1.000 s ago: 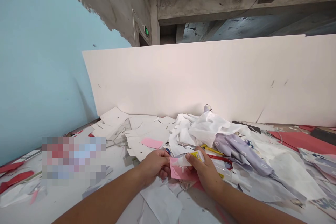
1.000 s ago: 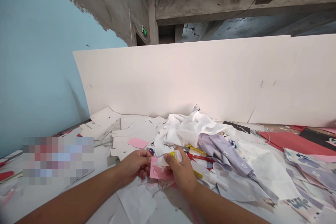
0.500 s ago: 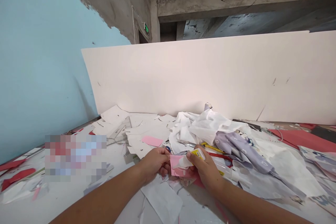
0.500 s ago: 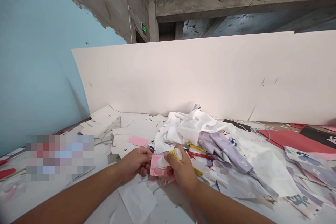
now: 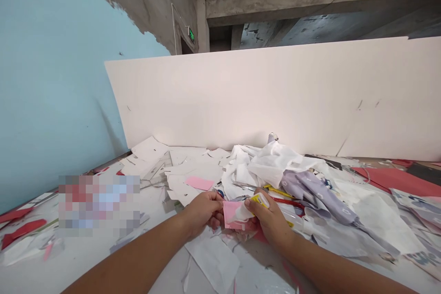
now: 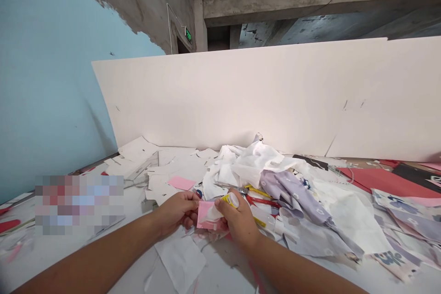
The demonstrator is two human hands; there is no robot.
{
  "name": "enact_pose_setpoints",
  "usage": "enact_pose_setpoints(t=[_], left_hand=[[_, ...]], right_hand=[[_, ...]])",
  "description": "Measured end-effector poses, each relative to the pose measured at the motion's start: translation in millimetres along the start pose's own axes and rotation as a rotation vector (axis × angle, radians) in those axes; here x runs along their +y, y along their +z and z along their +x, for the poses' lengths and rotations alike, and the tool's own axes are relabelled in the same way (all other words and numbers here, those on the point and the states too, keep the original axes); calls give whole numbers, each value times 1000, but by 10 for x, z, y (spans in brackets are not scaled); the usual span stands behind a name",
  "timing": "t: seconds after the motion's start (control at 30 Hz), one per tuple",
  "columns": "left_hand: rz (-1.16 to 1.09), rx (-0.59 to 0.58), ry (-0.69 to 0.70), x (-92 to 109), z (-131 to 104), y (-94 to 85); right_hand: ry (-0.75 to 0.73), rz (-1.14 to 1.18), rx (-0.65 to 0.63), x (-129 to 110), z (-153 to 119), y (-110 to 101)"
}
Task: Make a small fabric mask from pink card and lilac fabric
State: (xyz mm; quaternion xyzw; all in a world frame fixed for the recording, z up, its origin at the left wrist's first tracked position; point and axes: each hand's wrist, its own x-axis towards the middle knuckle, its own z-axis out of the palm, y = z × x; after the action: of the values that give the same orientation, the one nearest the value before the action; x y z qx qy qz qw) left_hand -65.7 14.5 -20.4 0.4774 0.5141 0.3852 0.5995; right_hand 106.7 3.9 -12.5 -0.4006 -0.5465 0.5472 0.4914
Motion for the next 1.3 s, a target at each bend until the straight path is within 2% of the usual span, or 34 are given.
enact_pose_setpoints(t=[0.4,0.6,0.9,1.3], left_hand=[[-5,-20,1,-17,2,-21],[-7,-22,-3,-14,8,-17],[-9,-22,-8,-16,17,-20],[-14,11,-18,29,-23,15]], right_hand=[[21,29,4,-38,16,-23],[26,23,-36,-33,30,-66],[-4,-115,-48,-124,57,-126],[-2,-185,-112,-189,96,-189]])
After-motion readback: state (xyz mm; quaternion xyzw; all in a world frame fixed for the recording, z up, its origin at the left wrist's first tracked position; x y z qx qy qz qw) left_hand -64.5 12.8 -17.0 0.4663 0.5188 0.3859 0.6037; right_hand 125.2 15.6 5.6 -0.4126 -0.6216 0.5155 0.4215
